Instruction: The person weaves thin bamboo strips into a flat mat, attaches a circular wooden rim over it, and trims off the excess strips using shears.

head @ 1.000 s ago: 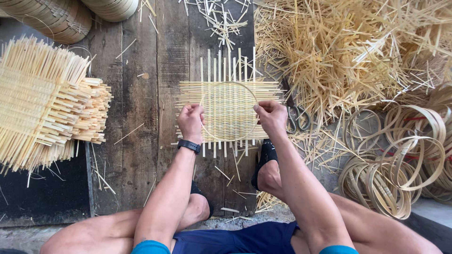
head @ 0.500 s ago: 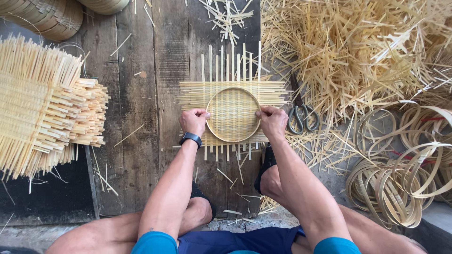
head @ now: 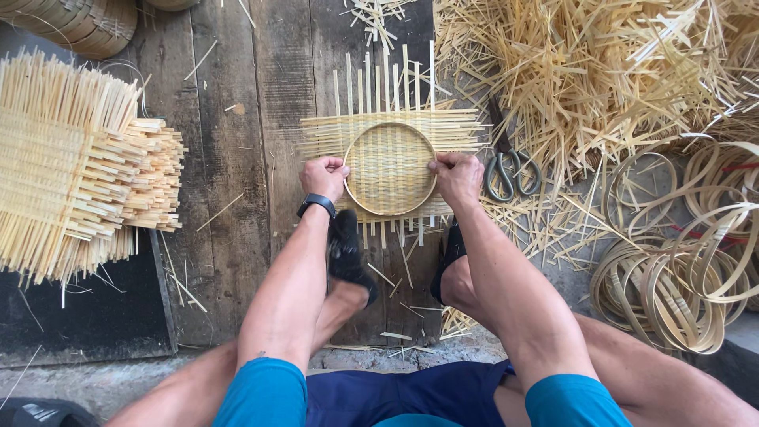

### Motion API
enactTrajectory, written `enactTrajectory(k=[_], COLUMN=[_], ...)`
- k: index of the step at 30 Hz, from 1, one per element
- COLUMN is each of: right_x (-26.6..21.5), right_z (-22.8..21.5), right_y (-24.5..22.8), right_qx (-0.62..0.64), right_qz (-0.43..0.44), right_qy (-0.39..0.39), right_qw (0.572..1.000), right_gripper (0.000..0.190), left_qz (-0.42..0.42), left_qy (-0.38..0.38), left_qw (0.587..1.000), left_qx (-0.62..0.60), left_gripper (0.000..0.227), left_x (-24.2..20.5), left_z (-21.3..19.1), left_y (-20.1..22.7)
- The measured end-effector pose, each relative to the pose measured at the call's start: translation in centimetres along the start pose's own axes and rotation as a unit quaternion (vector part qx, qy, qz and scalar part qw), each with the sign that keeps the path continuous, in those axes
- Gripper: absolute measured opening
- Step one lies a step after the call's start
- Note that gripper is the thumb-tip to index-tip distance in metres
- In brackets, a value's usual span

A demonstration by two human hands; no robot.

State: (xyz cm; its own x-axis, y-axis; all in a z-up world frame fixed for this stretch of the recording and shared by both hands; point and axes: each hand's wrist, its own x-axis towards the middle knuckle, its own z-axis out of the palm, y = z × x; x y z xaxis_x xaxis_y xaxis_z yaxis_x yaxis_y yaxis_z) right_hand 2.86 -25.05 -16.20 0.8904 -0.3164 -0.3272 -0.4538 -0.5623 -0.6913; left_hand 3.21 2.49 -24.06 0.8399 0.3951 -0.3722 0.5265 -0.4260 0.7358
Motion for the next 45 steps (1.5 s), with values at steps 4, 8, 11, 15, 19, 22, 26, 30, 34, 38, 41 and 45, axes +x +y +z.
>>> enactTrajectory(k=[4, 8, 11, 15, 19, 22, 26, 30, 34, 38, 41, 45], right_x=[0.0, 0.2, 0.7, 0.6, 1.1, 1.8, 3.1, 2.4, -1.4, -6.2, -6.3, -5.0], right_z=[0.1, -0.2, -0.5, -0.5, -1.0, -0.8, -0.7, -1.3, -1.1, 3.0, 6.0, 8.0], right_y=[0.1, 0.0, -0.2, -0.3, -0.7, -0.2, 0.6, -0.6, -5.1, -6.2, -3.2, -0.2], right_qx=[0.002, 0.004, 0.005, 0.005, -0.002, -0.001, -0.029, -0.044, -0.216, -0.386, -0.369, -0.366], right_qz=[-0.018, -0.044, -0.042, -0.045, -0.031, -0.015, -0.056, -0.085, -0.179, -0.423, -0.506, -0.546], right_qy=[0.007, -0.003, -0.018, -0.020, -0.048, -0.058, -0.054, -0.068, -0.099, -0.205, -0.112, -0.023], right_qw=[1.000, 0.999, 0.999, 0.999, 0.998, 0.998, 0.997, 0.993, 0.955, 0.793, 0.772, 0.753], right_gripper=[0.024, 0.021, 0.019, 0.018, 0.017, 0.017, 0.018, 0.020, 0.062, 0.100, 0.081, 0.062], left_qz=[-0.015, -0.025, -0.016, 0.002, 0.000, -0.021, -0.029, -0.043, 0.101, 0.457, 0.479, 0.337], left_qy=[-0.014, -0.037, -0.054, -0.029, -0.033, -0.045, -0.060, -0.062, -0.074, -0.002, -0.022, -0.098], left_qw=[0.999, 0.998, 0.996, 0.999, 0.998, 0.996, 0.992, 0.995, 0.966, 0.866, 0.865, 0.933], left_qx=[-0.024, -0.045, -0.065, -0.018, -0.053, -0.078, -0.103, -0.065, 0.226, 0.203, 0.147, 0.080], left_gripper=[0.016, 0.018, 0.018, 0.017, 0.018, 0.018, 0.018, 0.019, 0.012, 0.021, 0.029, 0.028], left_x=[0.4, 0.5, 0.8, -0.1, -0.2, 0.5, 1.2, 0.7, 0.5, 2.6, 4.3, 4.8], left_z=[-0.1, -0.3, -0.5, -0.7, -0.9, -0.5, 0.1, -0.9, -2.4, 1.4, 3.9, 5.5], left_y=[-0.5, -0.7, -0.4, -0.1, -0.1, -0.9, -1.7, 0.4, 4.9, 7.7, 7.7, 6.4])
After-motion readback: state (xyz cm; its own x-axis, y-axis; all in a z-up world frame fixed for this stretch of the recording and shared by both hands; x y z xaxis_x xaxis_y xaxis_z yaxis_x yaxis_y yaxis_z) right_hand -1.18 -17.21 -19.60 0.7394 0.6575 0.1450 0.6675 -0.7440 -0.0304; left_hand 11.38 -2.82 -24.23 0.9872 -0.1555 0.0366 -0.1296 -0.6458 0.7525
